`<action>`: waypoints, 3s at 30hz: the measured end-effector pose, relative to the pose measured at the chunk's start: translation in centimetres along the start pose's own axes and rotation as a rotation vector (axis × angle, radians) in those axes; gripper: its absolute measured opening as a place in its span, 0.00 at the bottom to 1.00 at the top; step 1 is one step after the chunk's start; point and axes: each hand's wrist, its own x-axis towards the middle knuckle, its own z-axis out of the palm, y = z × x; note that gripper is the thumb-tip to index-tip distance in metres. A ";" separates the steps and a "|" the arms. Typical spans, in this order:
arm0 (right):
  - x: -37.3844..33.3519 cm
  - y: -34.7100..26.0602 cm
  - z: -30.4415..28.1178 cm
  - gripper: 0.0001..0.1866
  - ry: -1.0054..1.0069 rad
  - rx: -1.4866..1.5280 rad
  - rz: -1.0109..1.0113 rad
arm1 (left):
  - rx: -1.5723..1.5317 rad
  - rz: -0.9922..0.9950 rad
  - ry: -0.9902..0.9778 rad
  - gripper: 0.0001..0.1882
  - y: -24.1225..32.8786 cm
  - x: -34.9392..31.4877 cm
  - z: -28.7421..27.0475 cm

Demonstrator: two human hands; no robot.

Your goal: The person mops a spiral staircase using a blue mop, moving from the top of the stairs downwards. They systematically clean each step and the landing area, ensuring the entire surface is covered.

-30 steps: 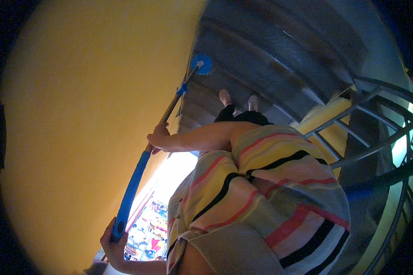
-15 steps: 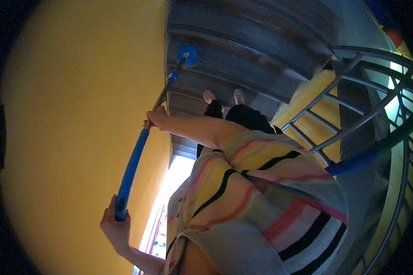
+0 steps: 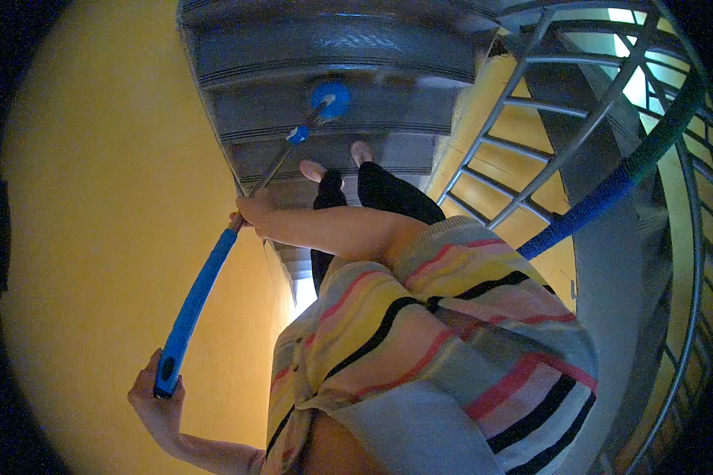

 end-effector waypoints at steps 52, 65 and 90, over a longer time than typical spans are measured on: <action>5.8 2.7 -31.8 0.12 0.326 0.161 -0.209 | 0.411 0.631 -0.189 0.30 10.2 4.1 14.8; -4.6 5.0 -31.2 0.13 -0.126 0.447 -0.383 | 0.369 0.592 -0.009 0.26 13.2 -4.2 9.3; 4.7 4.0 -16.1 0.20 0.086 -0.215 -0.226 | 0.166 -0.077 0.042 0.23 7.9 -9.2 15.1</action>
